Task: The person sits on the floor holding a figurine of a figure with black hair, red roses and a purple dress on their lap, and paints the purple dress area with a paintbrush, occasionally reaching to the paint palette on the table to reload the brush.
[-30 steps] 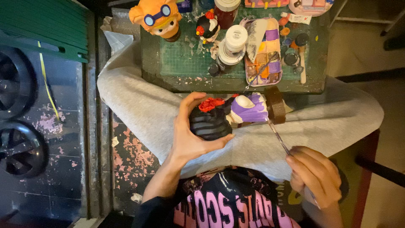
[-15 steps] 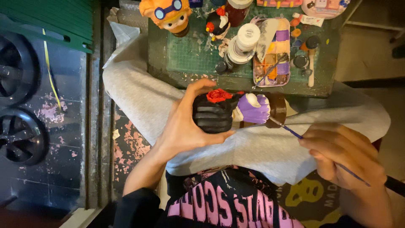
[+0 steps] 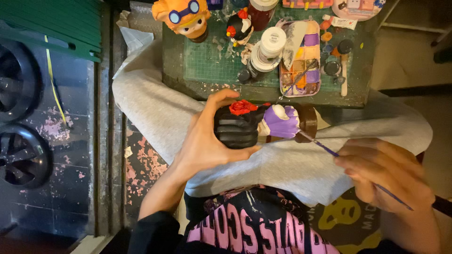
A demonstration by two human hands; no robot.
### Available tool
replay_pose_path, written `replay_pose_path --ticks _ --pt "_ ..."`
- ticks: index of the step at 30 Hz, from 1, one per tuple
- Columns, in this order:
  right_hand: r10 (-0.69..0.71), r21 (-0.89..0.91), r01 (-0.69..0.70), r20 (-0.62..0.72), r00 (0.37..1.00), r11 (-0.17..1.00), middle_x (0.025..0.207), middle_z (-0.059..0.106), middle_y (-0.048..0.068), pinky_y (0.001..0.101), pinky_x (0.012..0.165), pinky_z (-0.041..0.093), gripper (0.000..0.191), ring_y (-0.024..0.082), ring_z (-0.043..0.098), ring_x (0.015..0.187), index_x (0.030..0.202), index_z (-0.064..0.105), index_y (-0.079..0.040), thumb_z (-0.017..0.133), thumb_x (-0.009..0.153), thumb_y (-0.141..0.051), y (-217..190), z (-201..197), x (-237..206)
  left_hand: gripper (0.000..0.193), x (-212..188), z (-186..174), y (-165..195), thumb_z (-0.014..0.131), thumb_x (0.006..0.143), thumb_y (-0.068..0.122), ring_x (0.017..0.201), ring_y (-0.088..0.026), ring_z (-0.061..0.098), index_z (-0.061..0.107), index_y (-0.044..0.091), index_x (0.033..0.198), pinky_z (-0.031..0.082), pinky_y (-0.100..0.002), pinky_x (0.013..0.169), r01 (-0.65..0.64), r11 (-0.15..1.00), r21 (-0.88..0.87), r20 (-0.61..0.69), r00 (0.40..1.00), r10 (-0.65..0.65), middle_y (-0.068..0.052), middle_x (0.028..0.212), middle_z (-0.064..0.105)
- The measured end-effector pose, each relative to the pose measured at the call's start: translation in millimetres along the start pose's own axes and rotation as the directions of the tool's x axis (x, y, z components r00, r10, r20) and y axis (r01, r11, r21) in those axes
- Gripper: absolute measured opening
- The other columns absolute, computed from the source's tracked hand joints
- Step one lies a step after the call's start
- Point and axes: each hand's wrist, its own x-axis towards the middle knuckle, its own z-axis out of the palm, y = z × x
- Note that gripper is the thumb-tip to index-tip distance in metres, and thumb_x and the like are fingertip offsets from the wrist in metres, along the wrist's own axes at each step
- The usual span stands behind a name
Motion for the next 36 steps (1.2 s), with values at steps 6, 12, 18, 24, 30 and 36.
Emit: replay_pose_path --ticks 6,12,18,24,30,36 --pt "0.097 -0.067 -0.096 0.018 0.995 0.993 0.084 0.073 0.013 0.0361 0.070 0.060 0.003 0.026 0.074 0.080 0.093 0.069 0.001 0.067 0.091 0.003 1.6 1.9 -3.6 0.098 0.6 -1.4 -0.2 0.097 0.062 0.026 0.109 -0.021 0.076 0.044 0.009 0.144 0.059 -0.033 0.097 0.029 0.999 -0.034 0.007 1.000 -0.029 -0.013 0.123 0.074" --pt "-0.104 -0.059 0.118 0.200 0.974 0.991 0.095 0.071 0.016 0.0453 0.078 0.060 0.015 0.035 0.072 0.090 0.101 0.066 0.004 0.066 0.085 0.002 2.4 -4.5 5.6 0.098 -1.1 -0.5 -1.2 0.098 0.062 0.025 0.111 -0.021 0.075 0.044 0.009 0.143 0.058 -0.033 0.098 0.001 1.000 -0.002 0.004 1.000 -0.001 -0.013 0.123 0.074" --pt "-0.071 -0.032 0.076 0.139 0.988 0.997 0.099 0.069 0.019 0.0444 0.076 0.060 0.019 0.036 0.072 0.090 0.106 0.063 0.002 0.062 0.087 0.005 2.9 -2.4 10.4 0.099 -2.4 -0.6 -1.3 0.097 0.061 0.025 0.111 -0.020 0.075 0.044 0.009 0.143 0.058 -0.033 0.098 0.020 1.000 -0.007 0.010 1.000 -0.020 -0.013 0.123 0.074" --pt "0.010 0.000 -0.010 0.085 0.996 1.000 0.095 0.072 0.020 0.0365 0.067 0.058 0.018 0.028 0.072 0.083 0.104 0.068 0.004 0.061 0.089 0.008 11.5 0.8 11.2 0.099 -2.5 -1.5 -0.7 0.097 0.061 0.026 0.111 -0.020 0.075 0.045 0.008 0.143 0.058 -0.033 0.099 0.024 1.000 -0.014 0.008 1.000 -0.024 -0.013 0.124 0.073" --pt "-0.089 0.183 0.083 0.024 0.996 0.980 0.090 0.071 0.015 0.0376 0.075 0.063 0.016 0.025 0.073 0.083 0.106 0.066 0.002 0.060 0.091 0.005 11.7 5.0 17.7 0.100 -3.8 -0.6 0.3 0.097 0.060 0.027 0.110 -0.021 0.076 0.045 0.009 0.143 0.058 -0.033 0.098 0.034 0.999 0.006 0.008 0.999 -0.034 -0.013 0.123 0.074" --pt "0.073 0.113 -0.080 0.065 0.995 0.990 0.089 0.070 0.016 0.0397 0.076 0.060 0.013 0.027 0.073 0.084 0.102 0.067 0.002 0.063 0.090 0.002 10.1 -1.1 6.3 0.099 -4.9 0.2 -0.8 0.097 0.060 0.027 0.110 -0.021 0.076 0.046 0.009 0.143 0.059 -0.033 0.098 0.023 1.000 0.002 0.012 1.000 -0.023 -0.013 0.122 0.074"
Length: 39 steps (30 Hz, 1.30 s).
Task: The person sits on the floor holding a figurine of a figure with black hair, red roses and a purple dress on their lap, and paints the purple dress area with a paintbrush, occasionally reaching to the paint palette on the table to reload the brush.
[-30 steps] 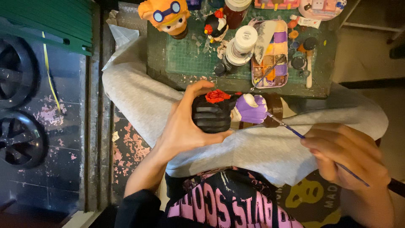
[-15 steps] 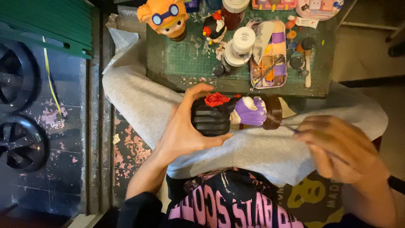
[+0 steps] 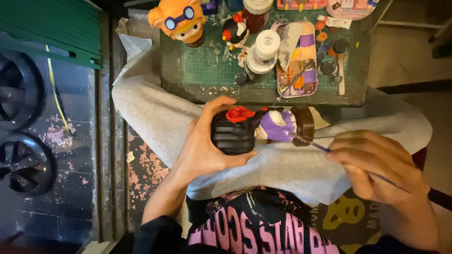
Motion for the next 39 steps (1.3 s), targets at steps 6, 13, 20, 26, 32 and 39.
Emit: replay_pose_path --ticks 6,13,20,26,32,39 --pt "-0.168 0.049 0.169 -0.026 0.985 0.984 0.090 0.072 0.012 0.0347 0.074 0.064 0.013 0.023 0.074 0.082 0.101 0.068 0.000 0.060 0.092 0.004 8.4 0.9 2.2 0.098 1.1 0.4 -3.4 0.097 0.060 0.027 0.108 -0.020 0.076 0.047 0.009 0.142 0.059 -0.033 0.097 -0.015 1.000 0.001 0.000 1.000 0.015 -0.012 0.120 0.075" --pt "-0.130 -0.139 0.139 0.075 0.989 0.980 0.089 0.071 0.016 0.0409 0.074 0.060 0.012 0.031 0.073 0.084 0.096 0.066 0.002 0.065 0.084 0.004 -6.0 -11.5 -4.8 0.098 0.4 0.1 -3.9 0.098 0.060 0.027 0.108 -0.020 0.076 0.047 0.009 0.142 0.059 -0.032 0.097 -0.026 0.999 0.019 -0.006 1.000 0.026 -0.012 0.121 0.074" --pt "-0.119 -0.145 0.117 -0.008 0.993 0.983 0.087 0.070 0.015 0.0426 0.073 0.061 0.008 0.030 0.073 0.081 0.094 0.066 0.003 0.065 0.086 0.006 -11.4 -6.1 1.9 0.099 -0.8 0.3 -1.6 0.098 0.060 0.027 0.106 -0.019 0.076 0.047 0.009 0.142 0.059 -0.032 0.096 -0.002 1.000 -0.002 0.001 1.000 0.002 -0.012 0.120 0.074" --pt "-0.107 -0.108 0.107 0.000 0.994 0.988 0.085 0.070 0.015 0.0406 0.073 0.061 0.008 0.029 0.073 0.079 0.093 0.067 0.004 0.065 0.086 0.003 -12.6 -3.4 -2.7 0.098 -1.0 0.3 -1.5 0.097 0.062 0.026 0.108 -0.019 0.077 0.046 0.009 0.143 0.059 -0.032 0.098 -0.009 0.999 -0.032 0.006 1.000 0.010 -0.011 0.121 0.075" --pt "-0.105 -0.151 0.105 0.008 0.994 0.983 0.086 0.071 0.016 0.0404 0.072 0.060 0.011 0.031 0.072 0.082 0.094 0.066 0.002 0.064 0.084 0.005 -13.5 -2.1 -3.3 0.097 -2.1 -0.6 -2.1 0.098 0.060 0.027 0.106 -0.019 0.077 0.048 0.009 0.141 0.059 -0.033 0.096 -0.018 0.999 0.030 -0.009 1.000 0.018 -0.012 0.119 0.075" --pt "-0.096 -0.253 0.111 0.071 0.993 0.961 0.086 0.069 0.021 0.0400 0.066 0.057 0.013 0.034 0.071 0.081 0.092 0.066 0.006 0.067 0.079 0.004 -28.8 -5.8 4.2 0.097 -0.7 -0.3 -2.1 0.098 0.060 0.027 0.107 -0.020 0.077 0.049 0.010 0.141 0.059 -0.033 0.096 -0.026 1.000 0.016 -0.009 1.000 0.026 -0.012 0.119 0.075"
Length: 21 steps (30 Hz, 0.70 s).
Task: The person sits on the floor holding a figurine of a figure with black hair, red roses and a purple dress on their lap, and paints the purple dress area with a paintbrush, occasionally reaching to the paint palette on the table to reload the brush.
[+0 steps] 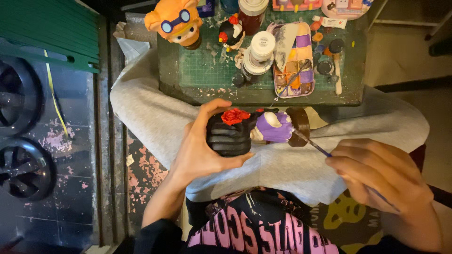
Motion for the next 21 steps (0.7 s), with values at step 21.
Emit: replay_pose_path --ticks 21 --pt "0.066 0.032 -0.065 -0.019 0.998 0.997 0.085 0.069 0.016 0.0400 0.070 0.060 0.012 0.033 0.074 0.084 0.095 0.067 0.002 0.069 0.083 0.005 -2.6 2.8 -5.0 0.098 2.3 -2.4 3.0 0.098 0.058 0.026 0.106 -0.020 0.076 0.048 0.009 0.141 0.059 -0.032 0.095 0.017 1.000 0.015 -0.004 1.000 -0.017 -0.012 0.119 0.074"
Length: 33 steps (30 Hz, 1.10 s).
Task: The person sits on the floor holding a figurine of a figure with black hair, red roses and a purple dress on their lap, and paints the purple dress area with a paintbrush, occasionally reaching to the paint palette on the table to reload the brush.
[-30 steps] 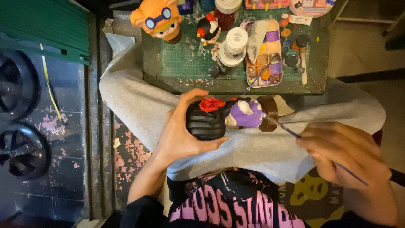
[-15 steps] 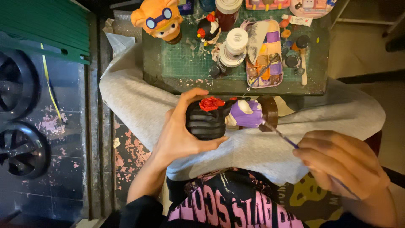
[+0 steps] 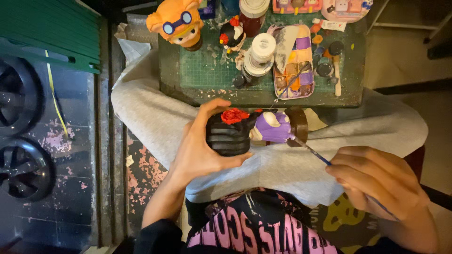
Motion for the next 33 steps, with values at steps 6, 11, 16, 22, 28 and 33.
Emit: replay_pose_path --ticks 6,11,16,22,28,33 --pt "-0.133 0.005 0.133 0.066 0.989 0.991 0.090 0.069 0.019 0.0438 0.074 0.059 0.015 0.037 0.071 0.086 0.096 0.065 0.005 0.064 0.081 0.005 9.3 -0.4 1.7 0.098 -0.6 -0.8 0.0 0.098 0.058 0.026 0.107 -0.019 0.076 0.048 0.009 0.141 0.059 -0.032 0.096 0.007 1.000 -0.020 0.009 1.000 -0.006 -0.012 0.120 0.074" --pt "-0.123 0.007 0.123 0.066 0.990 0.992 0.094 0.070 0.017 0.0418 0.075 0.060 0.018 0.032 0.072 0.089 0.101 0.066 0.003 0.066 0.083 0.004 14.2 -2.5 -3.5 0.098 -0.5 -0.2 -1.9 0.098 0.060 0.025 0.107 -0.020 0.075 0.047 0.008 0.141 0.058 -0.033 0.097 -0.029 0.999 -0.022 0.001 1.000 0.029 -0.012 0.119 0.074" --pt "-0.135 -0.029 0.139 0.112 0.985 0.990 0.097 0.069 0.018 0.0433 0.075 0.060 0.019 0.034 0.072 0.091 0.102 0.066 0.003 0.065 0.083 0.004 15.6 -4.7 -7.5 0.098 -1.7 -2.1 -2.4 0.098 0.060 0.025 0.108 -0.019 0.075 0.047 0.008 0.142 0.058 -0.033 0.098 -0.019 0.999 -0.036 0.002 1.000 0.019 -0.012 0.120 0.074" --pt "-0.173 0.006 0.173 0.129 0.976 0.985 0.096 0.071 0.019 0.0400 0.070 0.060 0.016 0.031 0.072 0.087 0.099 0.067 0.005 0.067 0.084 0.000 13.2 0.3 -7.0 0.098 -1.4 -1.5 -1.4 0.098 0.059 0.025 0.108 -0.019 0.075 0.047 0.008 0.141 0.058 -0.032 0.098 -0.009 1.000 -0.028 0.001 1.000 0.009 -0.011 0.120 0.074" --pt "-0.228 -0.016 0.232 0.117 0.967 0.973 0.095 0.069 0.020 0.0427 0.073 0.061 0.019 0.035 0.071 0.089 0.100 0.066 0.006 0.066 0.082 -0.001 10.0 -0.5 -8.3 0.098 -0.1 -2.8 -3.0 0.098 0.059 0.024 0.109 -0.019 0.074 0.047 0.008 0.141 0.058 -0.032 0.098 -0.003 0.996 -0.086 0.013 1.000 0.004 -0.012 0.121 0.074" --pt "-0.187 -0.032 0.191 0.087 0.978 0.981 0.092 0.068 0.018 0.0450 0.075 0.063 0.013 0.035 0.071 0.090 0.098 0.066 0.005 0.067 0.085 0.004 6.3 -0.6 -3.8 0.097 -0.3 -3.8 -4.1 0.098 0.058 0.024 0.109 -0.019 0.074 0.048 0.008 0.140 0.058 -0.032 0.097 0.006 0.998 -0.063 0.004 1.000 -0.006 -0.012 0.120 0.074"
